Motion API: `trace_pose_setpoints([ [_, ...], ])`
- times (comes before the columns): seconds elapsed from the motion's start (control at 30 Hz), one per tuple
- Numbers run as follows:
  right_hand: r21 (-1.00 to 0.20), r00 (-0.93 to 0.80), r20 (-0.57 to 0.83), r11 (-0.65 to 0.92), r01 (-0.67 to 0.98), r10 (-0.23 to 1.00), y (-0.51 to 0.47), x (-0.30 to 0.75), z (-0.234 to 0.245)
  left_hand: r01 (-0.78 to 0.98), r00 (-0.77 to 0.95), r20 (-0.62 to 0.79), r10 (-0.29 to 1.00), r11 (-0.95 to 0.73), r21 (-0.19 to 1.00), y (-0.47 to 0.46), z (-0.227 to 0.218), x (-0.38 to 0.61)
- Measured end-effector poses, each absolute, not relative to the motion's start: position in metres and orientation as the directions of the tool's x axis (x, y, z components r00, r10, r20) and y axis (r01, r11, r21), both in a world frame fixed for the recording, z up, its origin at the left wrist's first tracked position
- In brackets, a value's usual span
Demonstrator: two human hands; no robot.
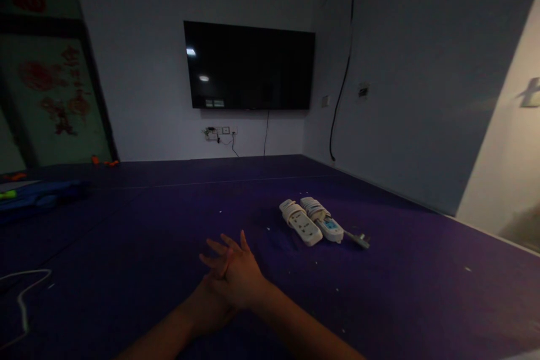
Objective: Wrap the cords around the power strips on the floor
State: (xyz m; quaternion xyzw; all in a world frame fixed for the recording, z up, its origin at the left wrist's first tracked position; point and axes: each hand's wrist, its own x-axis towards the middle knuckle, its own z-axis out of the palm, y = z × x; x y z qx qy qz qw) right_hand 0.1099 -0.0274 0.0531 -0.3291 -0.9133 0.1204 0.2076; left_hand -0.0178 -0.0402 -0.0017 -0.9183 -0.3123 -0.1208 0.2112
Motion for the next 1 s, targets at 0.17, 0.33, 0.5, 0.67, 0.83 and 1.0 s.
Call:
trace_pose_setpoints([
  [0.17, -0.520, -0.560, 0.370, 0.665, 0.536, 0.741, -0.023, 0.107, 0.049, 0.686, 0.703, 0.499, 0.507, -0.669, -0.287, -0.038, -0.001, -0.014],
  [0.33, -0.767, -0.177, 0.494, 0.523, 0.372, 0.851, -0.010, 0.108, 0.043, 0.679, 0.697, 0.560, 0.448, -0.663, -0.316, -0.039, 0.013, -0.016],
  [0.5, -0.572, -0.245, 0.551, 0.575, 0.585, 0.798, -0.019, 0.111, 0.051, 0.659, 0.729, 0.536, 0.426, -0.648, -0.382, -0.042, 0.019, -0.014],
  [0.67, -0.495, -0.420, 0.453, 0.614, 0.615, 0.786, -0.037, 0.102, 0.057, 0.638, 0.765, 0.474, 0.436, -0.618, -0.460, -0.046, 0.011, -0.010],
  [0.83, -0.528, -0.470, 0.433, 0.639, 0.559, 0.769, -0.040, 0.096, 0.055, 0.641, 0.765, 0.486, 0.423, -0.577, -0.506, -0.044, -0.009, -0.015],
  [1.0, -0.518, -0.544, 0.420, 0.684, 0.514, 0.726, -0.038, 0.094, 0.054, 0.644, 0.762, 0.509, 0.400, -0.553, -0.529, -0.040, -0.020, -0.019],
])
